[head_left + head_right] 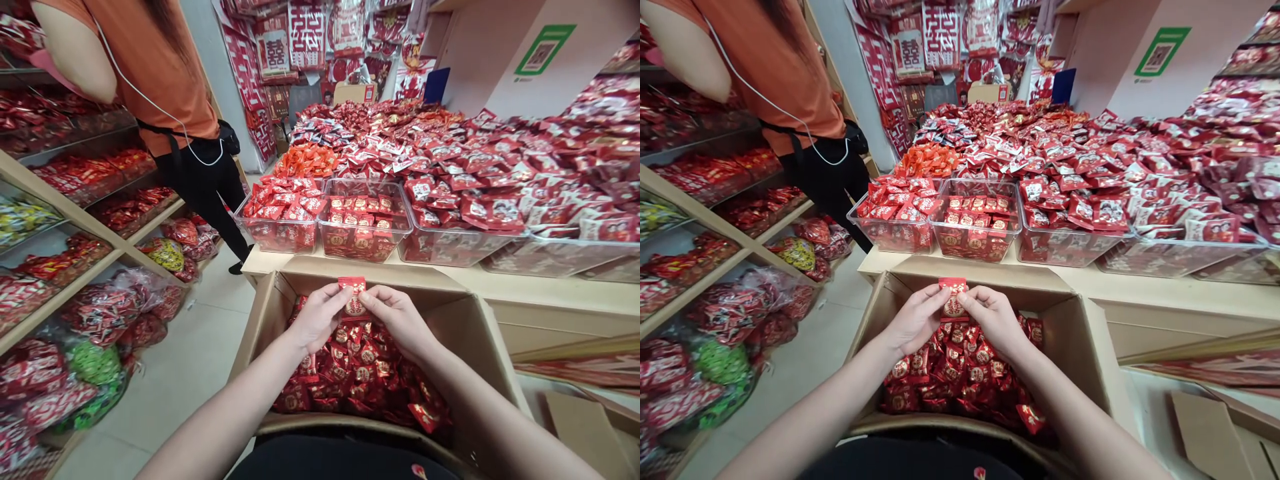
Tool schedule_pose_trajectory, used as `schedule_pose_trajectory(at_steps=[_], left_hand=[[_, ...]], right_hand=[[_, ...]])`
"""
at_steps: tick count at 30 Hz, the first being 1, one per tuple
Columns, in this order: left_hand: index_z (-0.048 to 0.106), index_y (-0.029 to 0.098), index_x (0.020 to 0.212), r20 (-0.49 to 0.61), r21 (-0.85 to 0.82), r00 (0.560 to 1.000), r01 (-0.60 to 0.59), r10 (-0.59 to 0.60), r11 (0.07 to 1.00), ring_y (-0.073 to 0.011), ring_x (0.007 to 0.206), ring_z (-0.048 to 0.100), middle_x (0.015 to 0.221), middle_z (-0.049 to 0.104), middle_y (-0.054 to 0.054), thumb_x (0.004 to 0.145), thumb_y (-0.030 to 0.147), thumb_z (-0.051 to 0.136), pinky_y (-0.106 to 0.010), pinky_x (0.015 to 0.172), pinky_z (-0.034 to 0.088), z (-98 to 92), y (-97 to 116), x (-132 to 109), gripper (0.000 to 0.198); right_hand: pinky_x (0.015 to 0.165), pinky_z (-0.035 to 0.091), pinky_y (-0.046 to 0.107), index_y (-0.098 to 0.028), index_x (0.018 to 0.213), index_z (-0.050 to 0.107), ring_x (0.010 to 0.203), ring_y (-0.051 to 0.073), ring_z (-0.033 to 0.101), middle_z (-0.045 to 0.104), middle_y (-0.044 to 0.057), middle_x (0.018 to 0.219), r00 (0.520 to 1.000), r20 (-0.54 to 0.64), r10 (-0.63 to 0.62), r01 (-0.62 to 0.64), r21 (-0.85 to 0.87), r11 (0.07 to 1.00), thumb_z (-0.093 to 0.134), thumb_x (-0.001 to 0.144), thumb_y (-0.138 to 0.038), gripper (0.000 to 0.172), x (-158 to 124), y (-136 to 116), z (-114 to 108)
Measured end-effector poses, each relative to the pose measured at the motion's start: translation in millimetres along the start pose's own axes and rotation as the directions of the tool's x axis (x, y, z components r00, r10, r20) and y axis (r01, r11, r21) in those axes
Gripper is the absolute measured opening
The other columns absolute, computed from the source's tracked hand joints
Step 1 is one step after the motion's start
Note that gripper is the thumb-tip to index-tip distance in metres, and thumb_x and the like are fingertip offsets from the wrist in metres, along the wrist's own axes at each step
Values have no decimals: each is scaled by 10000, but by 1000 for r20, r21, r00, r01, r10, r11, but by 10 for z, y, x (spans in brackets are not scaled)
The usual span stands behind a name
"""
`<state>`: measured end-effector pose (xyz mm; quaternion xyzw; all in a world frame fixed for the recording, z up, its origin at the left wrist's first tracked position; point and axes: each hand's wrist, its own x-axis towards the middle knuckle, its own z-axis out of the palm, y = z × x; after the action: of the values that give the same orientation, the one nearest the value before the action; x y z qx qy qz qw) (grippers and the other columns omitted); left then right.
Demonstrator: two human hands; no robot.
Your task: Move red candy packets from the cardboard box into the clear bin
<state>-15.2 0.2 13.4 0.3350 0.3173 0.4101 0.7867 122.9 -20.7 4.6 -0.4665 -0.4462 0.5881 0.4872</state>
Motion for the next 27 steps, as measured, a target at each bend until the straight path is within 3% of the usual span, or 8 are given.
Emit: schedule_pose_trajectory(at_steps=[5, 8, 11, 13, 17, 21, 23, 27], left_hand=[[603, 161, 848, -6, -1, 998, 63, -63, 998, -141, 756, 570, 819, 625, -36, 744, 286, 559, -319, 695, 479, -12, -55, 21, 168], [586, 175, 897, -13, 32, 999, 47, -46, 998, -142, 815, 562, 921, 599, -45, 768, 296, 527, -287, 661, 495, -29, -94, 40, 187], [577, 167, 898, 10, 84, 997, 72, -73, 994, -133, 802, 569, 931, 596, -48, 768, 313, 523, -268, 663, 495, -61, -126, 52, 203], [564, 167, 928, 8, 143, 999, 45, -46, 989, -131, 807, 571, 941, 595, -45, 740, 285, 562, -264, 680, 492, -86, -149, 57, 221], [555, 144, 936, 26, 354, 999, -52, 46, 934, -145, 772, 583, 855, 624, -47, 676, 211, 623, -272, 678, 486, -125, -207, 58, 278], [520, 162, 1006, 37, 493, 989, -143, 144, 858, -152, 830, 569, 903, 608, -58, 678, 193, 607, -291, 753, 452, -151, -232, 52, 341], [502, 171, 1038, -2, 551, 978, -173, 208, 816, -137, 806, 561, 909, 588, -55, 689, 216, 592, -280, 746, 441, -167, -223, 53, 362], [511, 159, 995, -21, 564, 983, -140, 184, 814, -115, 675, 562, 763, 575, -17, 725, 265, 540, -259, 660, 440, -198, -204, 63, 292]], right_hand=[[439, 346, 204, -154, 734, 575, 448, 58, 385, 492, -30, 558, 1000, -27, 2, -6, -127, 992, 548, 693, -420, 271, 18, 27, -58], [432, 341, 198, -165, 800, 564, 470, 62, 402, 515, -22, 612, 999, -39, -8, 2, -152, 988, 586, 666, -396, 268, 38, 40, -104], [434, 345, 196, -156, 734, 547, 476, 64, 418, 515, -22, 597, 1000, 7, 0, 2, -158, 987, 601, 657, -376, 239, 55, 48, -132], [441, 351, 195, -154, 727, 539, 489, 67, 435, 512, -23, 592, 1000, 6, -28, 28, -155, 988, 603, 661, -358, 224, 66, 56, -140], [450, 374, 203, -171, 891, 525, 535, 88, 486, 558, -2, 676, 998, 10, -66, 67, -196, 978, 577, 690, -356, 278, 63, 65, -141], [517, 419, 232, -164, 765, 553, 571, 111, 520, 580, 12, 654, 993, 37, -115, 120, -400, 909, 549, 713, -364, 206, 64, -112, -222], [539, 430, 240, -168, 762, 557, 584, 117, 532, 590, 15, 669, 966, -33, -256, 207, -489, 847, 559, 708, -355, 195, 131, -331, -343], [489, 414, 237, -179, 773, 552, 508, 107, 504, 565, -1, 611, 812, -152, -563, 338, -664, 667, 584, 685, -358, 202, 427, -858, -676]])
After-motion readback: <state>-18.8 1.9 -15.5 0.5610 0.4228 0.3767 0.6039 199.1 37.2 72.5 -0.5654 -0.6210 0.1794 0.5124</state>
